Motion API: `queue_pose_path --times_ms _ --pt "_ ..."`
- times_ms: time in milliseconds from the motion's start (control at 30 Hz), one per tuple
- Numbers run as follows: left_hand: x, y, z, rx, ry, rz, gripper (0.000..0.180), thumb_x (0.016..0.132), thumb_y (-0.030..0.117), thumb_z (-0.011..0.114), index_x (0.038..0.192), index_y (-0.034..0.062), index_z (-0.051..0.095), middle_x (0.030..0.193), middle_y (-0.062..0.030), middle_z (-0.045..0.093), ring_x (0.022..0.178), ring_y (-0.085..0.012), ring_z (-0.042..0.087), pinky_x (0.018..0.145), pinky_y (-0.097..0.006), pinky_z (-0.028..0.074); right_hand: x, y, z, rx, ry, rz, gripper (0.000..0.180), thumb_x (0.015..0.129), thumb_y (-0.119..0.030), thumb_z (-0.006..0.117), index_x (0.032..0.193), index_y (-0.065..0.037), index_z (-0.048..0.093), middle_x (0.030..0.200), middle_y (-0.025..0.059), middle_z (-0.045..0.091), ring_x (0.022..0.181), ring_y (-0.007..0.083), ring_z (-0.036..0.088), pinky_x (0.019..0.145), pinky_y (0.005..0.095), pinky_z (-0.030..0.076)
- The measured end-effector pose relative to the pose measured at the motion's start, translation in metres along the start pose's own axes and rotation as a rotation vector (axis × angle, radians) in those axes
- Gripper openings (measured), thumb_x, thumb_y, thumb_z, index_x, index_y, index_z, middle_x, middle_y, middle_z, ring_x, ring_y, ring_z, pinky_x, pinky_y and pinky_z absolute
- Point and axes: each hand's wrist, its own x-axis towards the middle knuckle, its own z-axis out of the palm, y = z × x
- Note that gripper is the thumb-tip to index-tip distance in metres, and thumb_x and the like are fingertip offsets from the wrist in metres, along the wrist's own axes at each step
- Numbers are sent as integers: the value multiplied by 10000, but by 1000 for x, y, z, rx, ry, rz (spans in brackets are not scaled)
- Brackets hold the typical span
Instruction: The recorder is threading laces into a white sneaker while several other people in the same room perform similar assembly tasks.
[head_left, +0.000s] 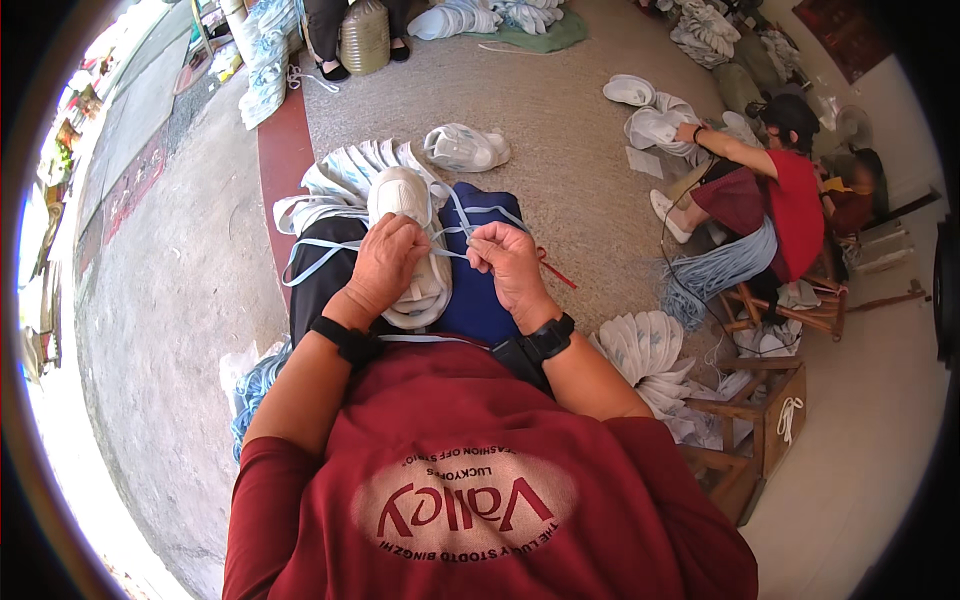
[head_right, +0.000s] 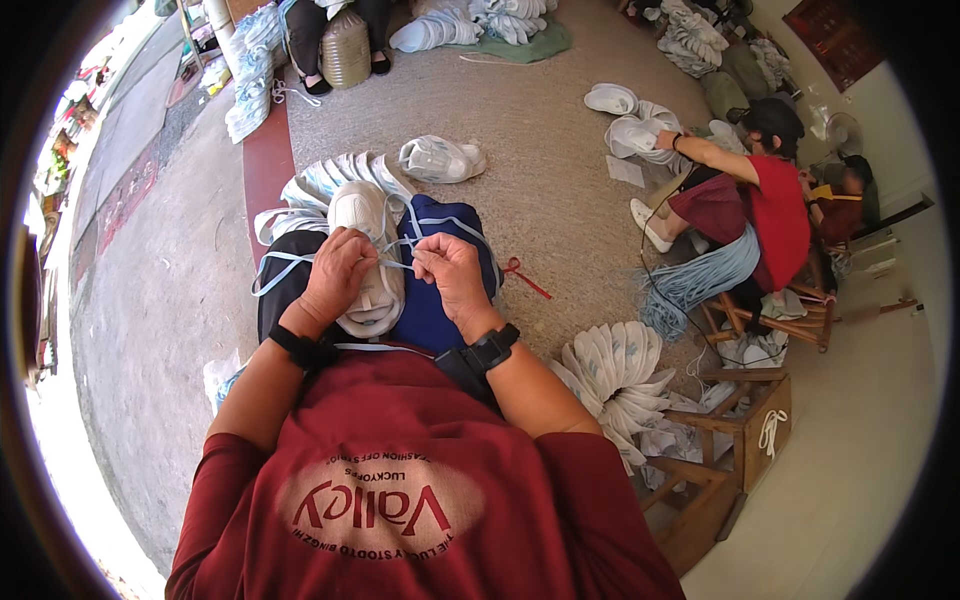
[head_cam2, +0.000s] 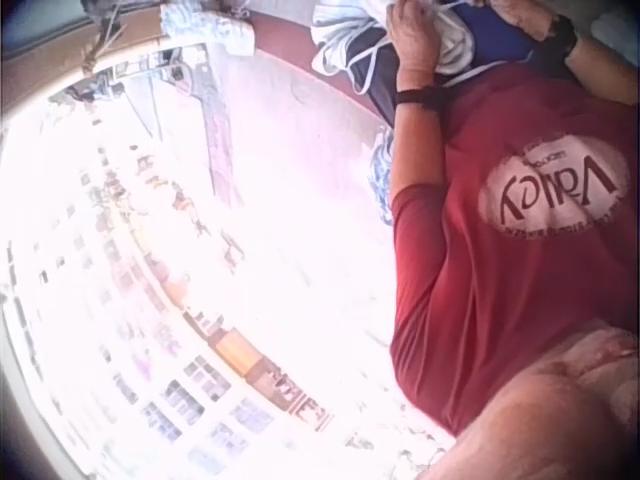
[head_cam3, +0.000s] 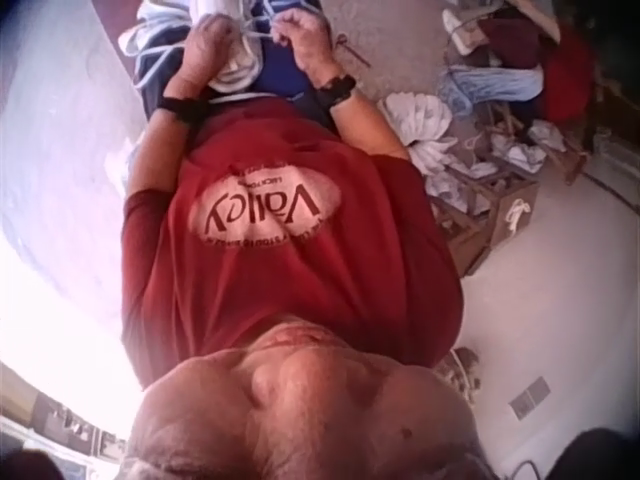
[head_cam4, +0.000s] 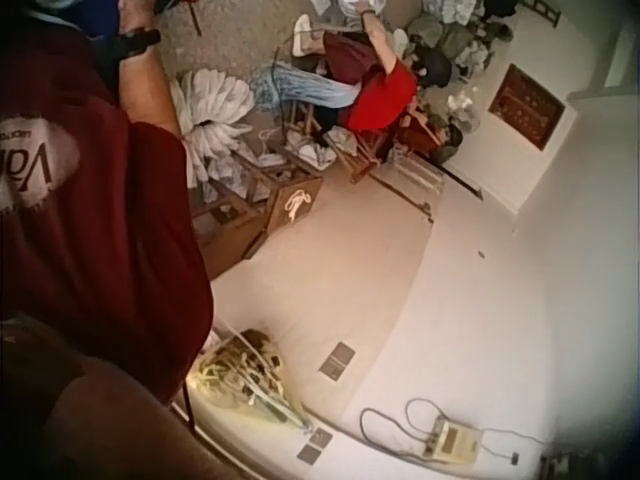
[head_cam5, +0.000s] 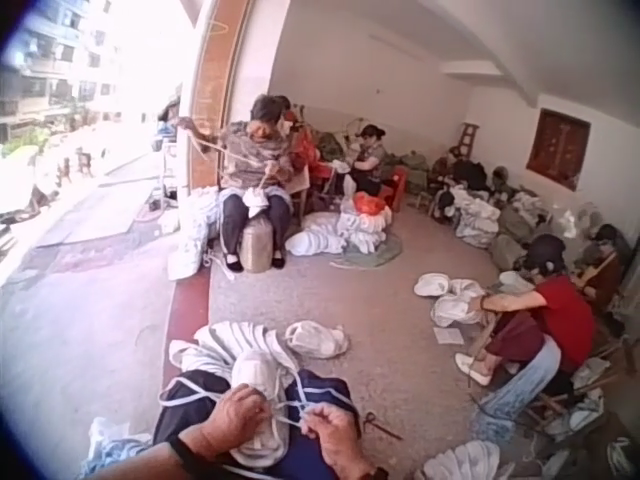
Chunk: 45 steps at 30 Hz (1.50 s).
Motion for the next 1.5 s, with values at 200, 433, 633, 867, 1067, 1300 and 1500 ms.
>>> queue_pose_path --times_ms 200,433,633,867,1067,1300,1500 --pt "8 21 -3 -459 -41 -85 61 786 14 531 836 27 500 786 -134 560 756 -338 558 669 -380 452 10 -1 6 -53 -19 59 27 792 -31 604 771 -21 590 615 -15 529 526 48 459 491 175 354" --pt "-21 50 -42 -637 -316 83 60 807 46 561 840 36 511 709 -125 563 685 -331 578 629 -395 454 20 -3 36 -756 -184 -78 43 739 -17 605 721 20 596 615 65 589 551 117 513 524 266 414" --pt "-33 56 -51 -620 -399 115 54 817 49 557 823 26 508 684 -129 546 635 -325 567 590 -385 451 21 -3 48 -1182 -238 -233 96 729 -101 557 676 -22 566 671 160 595 673 361 576 579 436 438" --pt "-34 54 -48 -665 -342 93 55 818 53 554 809 26 508 670 -131 539 634 -333 565 591 -388 448 24 2 62 -1475 -272 -304 105 740 -103 528 669 -32 559 664 175 588 685 356 588 585 457 447" --pt "-38 37 -52 -659 -334 33 62 784 44 590 792 30 530 677 -114 550 638 -303 567 610 -370 453 26 13 59 -1498 -239 -459 82 737 -87 536 669 -41 543 660 152 561 666 346 573 575 457 436" --pt "-39 13 -51 -630 -199 52 82 768 61 636 747 5 580 711 -83 558 669 -245 557 630 -315 449 39 31 59 -1340 -253 -693 69 721 -85 569 671 -49 539 720 83 533 799 258 518 686 379 382" --pt "-37 -15 -40 -454 82 -496 82 804 70 607 816 -9 627 736 -103 615 651 -168 590 607 -280 462 19 22 50 -1105 -173 -572 53 678 -41 615 696 -23 569 806 122 544 777 274 518 673 385 410"
